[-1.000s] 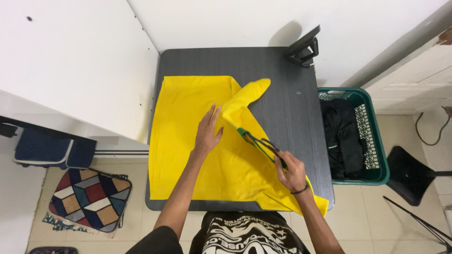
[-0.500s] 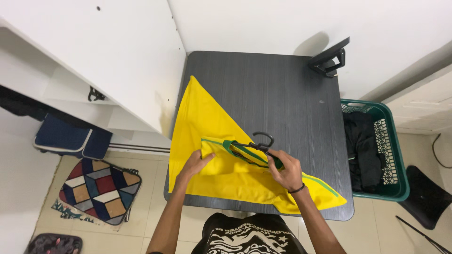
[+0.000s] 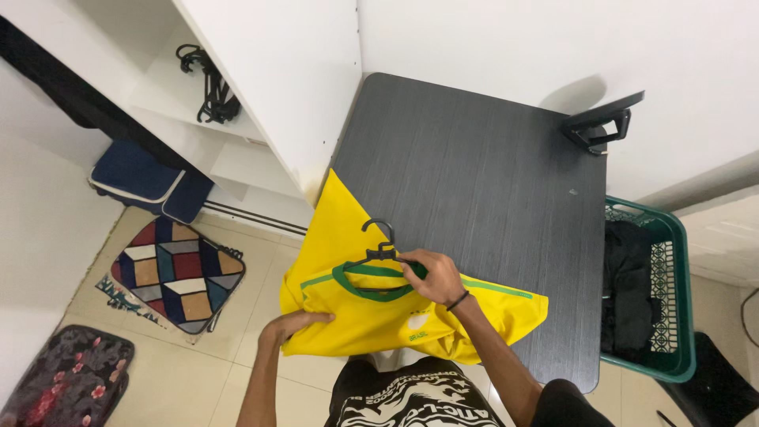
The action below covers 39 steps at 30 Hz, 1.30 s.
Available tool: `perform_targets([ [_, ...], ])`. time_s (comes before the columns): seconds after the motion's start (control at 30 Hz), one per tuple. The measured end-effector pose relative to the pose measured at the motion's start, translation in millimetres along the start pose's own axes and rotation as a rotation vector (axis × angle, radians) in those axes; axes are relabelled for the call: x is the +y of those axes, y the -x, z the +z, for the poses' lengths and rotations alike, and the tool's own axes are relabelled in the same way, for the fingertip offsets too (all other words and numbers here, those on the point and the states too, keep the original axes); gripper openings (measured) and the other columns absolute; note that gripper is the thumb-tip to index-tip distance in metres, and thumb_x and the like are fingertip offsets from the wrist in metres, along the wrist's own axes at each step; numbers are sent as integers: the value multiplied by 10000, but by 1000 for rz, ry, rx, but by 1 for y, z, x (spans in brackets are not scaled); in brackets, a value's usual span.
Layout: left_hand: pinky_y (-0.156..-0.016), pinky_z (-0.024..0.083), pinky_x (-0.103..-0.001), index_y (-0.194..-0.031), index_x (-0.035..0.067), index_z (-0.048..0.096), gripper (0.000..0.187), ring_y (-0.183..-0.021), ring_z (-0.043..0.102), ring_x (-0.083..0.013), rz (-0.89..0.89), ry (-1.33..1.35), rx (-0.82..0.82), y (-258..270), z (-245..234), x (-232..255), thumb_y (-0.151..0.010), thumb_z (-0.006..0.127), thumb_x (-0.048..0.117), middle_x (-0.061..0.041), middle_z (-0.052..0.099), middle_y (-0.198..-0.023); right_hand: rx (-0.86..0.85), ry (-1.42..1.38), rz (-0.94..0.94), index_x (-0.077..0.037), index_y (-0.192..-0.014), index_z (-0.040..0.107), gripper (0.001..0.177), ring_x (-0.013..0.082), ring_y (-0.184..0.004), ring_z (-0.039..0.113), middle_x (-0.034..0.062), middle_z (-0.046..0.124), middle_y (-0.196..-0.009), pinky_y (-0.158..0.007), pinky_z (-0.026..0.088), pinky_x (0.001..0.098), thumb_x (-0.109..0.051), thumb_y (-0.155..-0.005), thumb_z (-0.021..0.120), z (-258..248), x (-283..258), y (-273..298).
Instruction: The person irons a yellow polo shirt on an ironing board, smoothing the body and sleeves with an electric iron. After ironing, they place the shirt on a hanger and hang it in a closet.
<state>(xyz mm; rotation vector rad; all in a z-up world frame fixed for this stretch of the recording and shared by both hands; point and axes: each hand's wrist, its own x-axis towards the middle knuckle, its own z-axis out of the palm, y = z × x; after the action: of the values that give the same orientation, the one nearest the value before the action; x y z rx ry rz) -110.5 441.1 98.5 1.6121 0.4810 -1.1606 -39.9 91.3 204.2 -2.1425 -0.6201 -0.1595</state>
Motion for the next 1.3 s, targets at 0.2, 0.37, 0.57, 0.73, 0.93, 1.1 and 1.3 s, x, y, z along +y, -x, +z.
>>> perform_targets([
  [0.2,-1109,460,-355,-1470,116,510,811,-1298,624,-238,7,36,91,18,-56,-46,-788,794,450,-93,660,-1414,-105,-83,-4,-30,-1000,760,155,311,-854,764,141,784,-997,-778,606,387,-132,-887,734,58,-36,-23],
  [0.37,-1077,472,-359,-1420,95,583,737,-1282,638,-255,112,-81,210,31,-128,-69,-814,758,476,-102,695,-1372,-146,-165,-24,-18,-1013,747,154,323,-863,754,150,780,-1004,-794,602,393,-121,-902,719,117,-67,-55],
  [0.57,-1013,509,-352,-1343,84,669,583,-1207,683,-250,276,-273,516,52,-222,-80,-865,719,413,-98,754,-1281,-83,-217,2,-18,-994,753,160,322,-897,758,156,776,-1009,-818,601,397,-131,-883,738,193,-108,-96],
  [0.73,-967,474,-371,-1402,29,480,738,-1124,627,-281,775,-87,858,69,-265,-78,-771,830,185,-130,686,-1183,-113,-182,27,-25,-986,760,169,324,-875,753,145,781,-997,-811,598,392,-135,-859,737,248,-140,-124],
  [0.93,-1036,497,-423,-1185,61,703,355,-1174,643,-346,1066,-450,991,82,-307,-49,-835,757,64,-162,721,-1178,-122,-167,80,-20,-1013,758,199,328,-899,752,152,778,-1011,-822,594,387,-148,-863,727,297,-159,-156],
  [1.1,-1001,468,-471,-1074,57,703,184,-1072,633,-379,1024,-587,985,77,-345,-28,-890,693,70,-147,702,-1067,-72,-199,91,-13,-1025,752,207,325,-904,767,165,779,-1010,-827,602,369,-146,-870,720,327,-157,-181],
  [1.3,-1059,423,-511,-1063,42,694,154,-1031,630,-367,1086,-668,1005,87,-380,-4,-918,673,85,-134,707,-1033,-56,-245,229,-11,-1032,753,227,269,-806,775,174,776,-897,-773,594,347,-146,-849,748,345,-157,-224],
])
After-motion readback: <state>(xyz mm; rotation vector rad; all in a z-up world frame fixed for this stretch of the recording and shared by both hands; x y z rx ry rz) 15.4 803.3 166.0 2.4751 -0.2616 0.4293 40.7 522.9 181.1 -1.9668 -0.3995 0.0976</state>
